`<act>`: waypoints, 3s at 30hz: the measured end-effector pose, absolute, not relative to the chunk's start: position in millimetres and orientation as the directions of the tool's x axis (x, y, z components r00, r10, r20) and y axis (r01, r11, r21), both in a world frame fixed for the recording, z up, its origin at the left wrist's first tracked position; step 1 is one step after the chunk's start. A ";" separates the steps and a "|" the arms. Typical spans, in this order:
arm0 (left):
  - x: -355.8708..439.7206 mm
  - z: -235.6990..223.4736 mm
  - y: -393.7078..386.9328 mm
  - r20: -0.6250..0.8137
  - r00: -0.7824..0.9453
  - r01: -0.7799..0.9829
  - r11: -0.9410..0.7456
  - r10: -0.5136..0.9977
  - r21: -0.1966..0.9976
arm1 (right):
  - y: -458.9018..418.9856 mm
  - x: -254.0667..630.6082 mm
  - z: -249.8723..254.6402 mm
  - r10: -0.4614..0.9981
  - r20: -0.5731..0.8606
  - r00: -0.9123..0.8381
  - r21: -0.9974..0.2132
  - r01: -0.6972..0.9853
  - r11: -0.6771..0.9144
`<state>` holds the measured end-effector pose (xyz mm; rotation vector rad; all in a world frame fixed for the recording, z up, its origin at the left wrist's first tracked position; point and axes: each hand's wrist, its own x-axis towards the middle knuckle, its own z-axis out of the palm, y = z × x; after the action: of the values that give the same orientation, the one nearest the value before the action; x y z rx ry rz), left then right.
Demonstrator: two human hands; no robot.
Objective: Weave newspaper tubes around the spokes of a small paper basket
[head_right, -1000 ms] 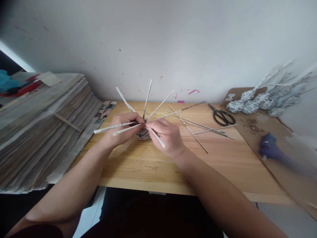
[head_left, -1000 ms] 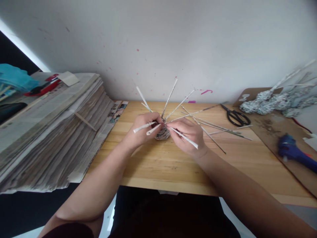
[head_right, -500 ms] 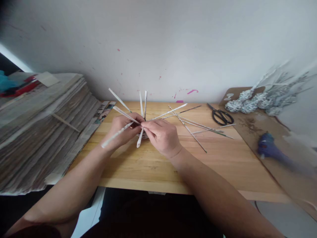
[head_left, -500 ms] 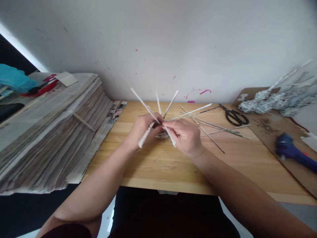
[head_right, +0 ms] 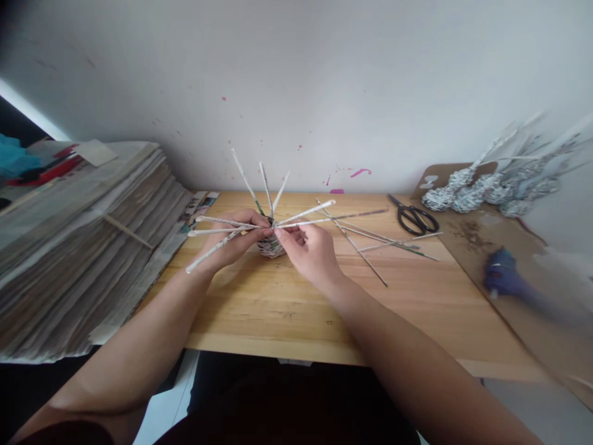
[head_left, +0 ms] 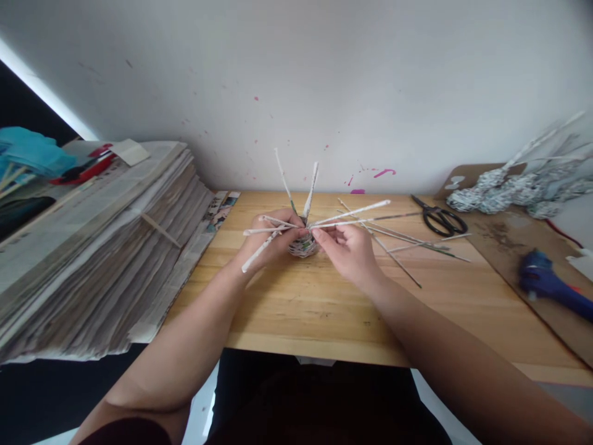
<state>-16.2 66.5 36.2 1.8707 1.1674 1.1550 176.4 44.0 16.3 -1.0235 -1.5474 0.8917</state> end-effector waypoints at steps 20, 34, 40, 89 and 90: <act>-18.3 37.3 65.8 0.326 0.418 0.127 -0.409 0.848 0.904 | 51.0 187.3 16.7 0.733 0.636 -0.241 -0.679 0.277 0.680; -15.1 41.0 60.3 0.370 0.408 0.232 -0.487 0.835 0.842 | 53.5 188.2 15.3 0.707 0.678 -0.202 -0.670 0.225 0.707; -14.1 36.5 62.6 0.374 0.386 0.200 -0.472 0.843 0.859 | 52.5 185.4 11.6 0.829 0.549 -0.109 -0.817 0.141 0.560; 2.0 15.0 66.5 0.362 0.160 0.222 -0.391 0.918 0.893 | 56.4 184.3 20.2 0.955 0.236 -0.181 -0.970 -0.103 0.220; 1.4 15.8 66.1 0.376 0.159 0.241 -0.405 0.913 0.882 | 55.7 183.1 19.9 0.955 0.243 -0.168 -0.968 -0.113 0.226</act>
<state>1.4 66.1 15.8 1.7665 1.1032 1.2746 183.1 55.7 19.9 -0.8737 -1.3733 1.2005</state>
